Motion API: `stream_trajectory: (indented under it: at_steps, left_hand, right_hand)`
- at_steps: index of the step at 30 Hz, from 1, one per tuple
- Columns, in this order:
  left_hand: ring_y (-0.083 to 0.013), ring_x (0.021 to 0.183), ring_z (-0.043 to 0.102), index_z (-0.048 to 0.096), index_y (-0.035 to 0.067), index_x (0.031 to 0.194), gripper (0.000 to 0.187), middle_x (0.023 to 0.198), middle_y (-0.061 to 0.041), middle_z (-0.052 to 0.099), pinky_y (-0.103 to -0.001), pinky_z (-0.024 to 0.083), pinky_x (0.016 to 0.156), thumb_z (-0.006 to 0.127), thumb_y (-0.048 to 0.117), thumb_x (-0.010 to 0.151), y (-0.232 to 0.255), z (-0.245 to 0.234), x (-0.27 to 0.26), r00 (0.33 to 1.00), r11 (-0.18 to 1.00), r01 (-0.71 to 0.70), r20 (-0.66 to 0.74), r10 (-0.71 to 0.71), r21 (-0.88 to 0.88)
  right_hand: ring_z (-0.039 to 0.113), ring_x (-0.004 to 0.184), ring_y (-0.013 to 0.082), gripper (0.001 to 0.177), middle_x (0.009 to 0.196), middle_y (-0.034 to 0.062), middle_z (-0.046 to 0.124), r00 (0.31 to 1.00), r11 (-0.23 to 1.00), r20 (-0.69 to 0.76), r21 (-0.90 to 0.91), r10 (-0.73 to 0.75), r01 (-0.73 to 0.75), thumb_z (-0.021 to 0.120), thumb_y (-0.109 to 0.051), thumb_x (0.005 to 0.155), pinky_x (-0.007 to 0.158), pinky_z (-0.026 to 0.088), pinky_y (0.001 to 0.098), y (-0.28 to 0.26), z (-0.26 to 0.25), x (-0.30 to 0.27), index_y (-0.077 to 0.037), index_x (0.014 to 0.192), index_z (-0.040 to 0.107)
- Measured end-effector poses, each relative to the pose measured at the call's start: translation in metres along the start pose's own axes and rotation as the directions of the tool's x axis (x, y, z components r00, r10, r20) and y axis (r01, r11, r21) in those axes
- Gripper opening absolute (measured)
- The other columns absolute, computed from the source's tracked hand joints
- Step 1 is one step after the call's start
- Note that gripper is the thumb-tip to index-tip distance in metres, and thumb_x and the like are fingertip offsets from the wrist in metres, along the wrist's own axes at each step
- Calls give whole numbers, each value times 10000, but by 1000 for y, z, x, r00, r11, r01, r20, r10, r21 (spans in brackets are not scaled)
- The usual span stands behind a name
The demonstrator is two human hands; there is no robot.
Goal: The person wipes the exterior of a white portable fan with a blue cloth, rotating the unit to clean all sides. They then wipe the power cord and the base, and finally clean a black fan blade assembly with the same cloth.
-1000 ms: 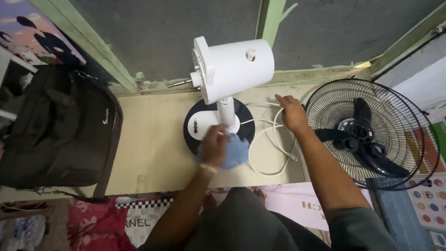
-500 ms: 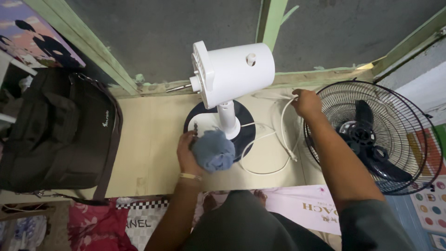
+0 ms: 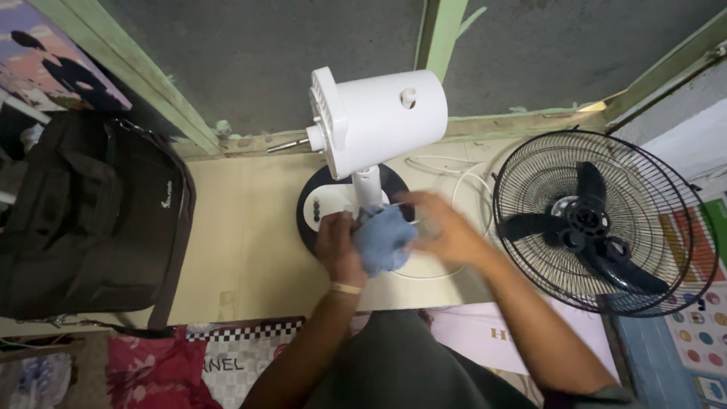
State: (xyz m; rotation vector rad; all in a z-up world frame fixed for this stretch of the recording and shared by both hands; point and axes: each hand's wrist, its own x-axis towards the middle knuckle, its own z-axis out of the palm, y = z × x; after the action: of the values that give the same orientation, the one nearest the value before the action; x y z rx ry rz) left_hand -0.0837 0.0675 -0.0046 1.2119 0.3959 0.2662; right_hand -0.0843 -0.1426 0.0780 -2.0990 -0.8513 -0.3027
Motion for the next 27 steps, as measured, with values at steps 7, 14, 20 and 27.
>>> stream_trajectory:
  at_steps: [7,14,20,27]
  left_hand:
    - [-145,886,626,651,26,1031,290,939,-36,656,-294,516,809,575,305,1041,5,13,18,960,988,-153,234,152,-15]
    - [-163,935,723,659,60,1177,329,1011,-92,720,-322,566,801,592,337,1011,-19,-27,46,905,901,-272,409,120,337]
    - [-262,980,714,624,58,1285,388,1142,-160,709,-369,561,856,656,288,975,-49,-18,14,734,758,-503,669,120,415]
    - [-393,937,658,600,195,1453,472,1029,-184,681,-453,539,829,568,141,985,-66,-9,-14,526,591,-715,844,103,374]
  right_hand:
    - [722,914,245,764,1050,165,721,798,792,8,121,602,-598,865,-270,672,801,584,365,9,45,0,-66,1316,507]
    - [653,926,208,399,1015,93,670,691,566,-197,742,695,-358,644,-12,724,865,562,312,72,-25,-16,-26,1122,623]
    - [643,917,229,439,1016,93,679,609,614,-202,505,767,-606,590,-113,726,837,541,324,78,-65,17,-67,1160,632]
    - [718,876,363,482,990,217,735,751,714,-219,-233,623,-660,745,-300,802,816,557,440,107,-23,52,-57,1210,660]
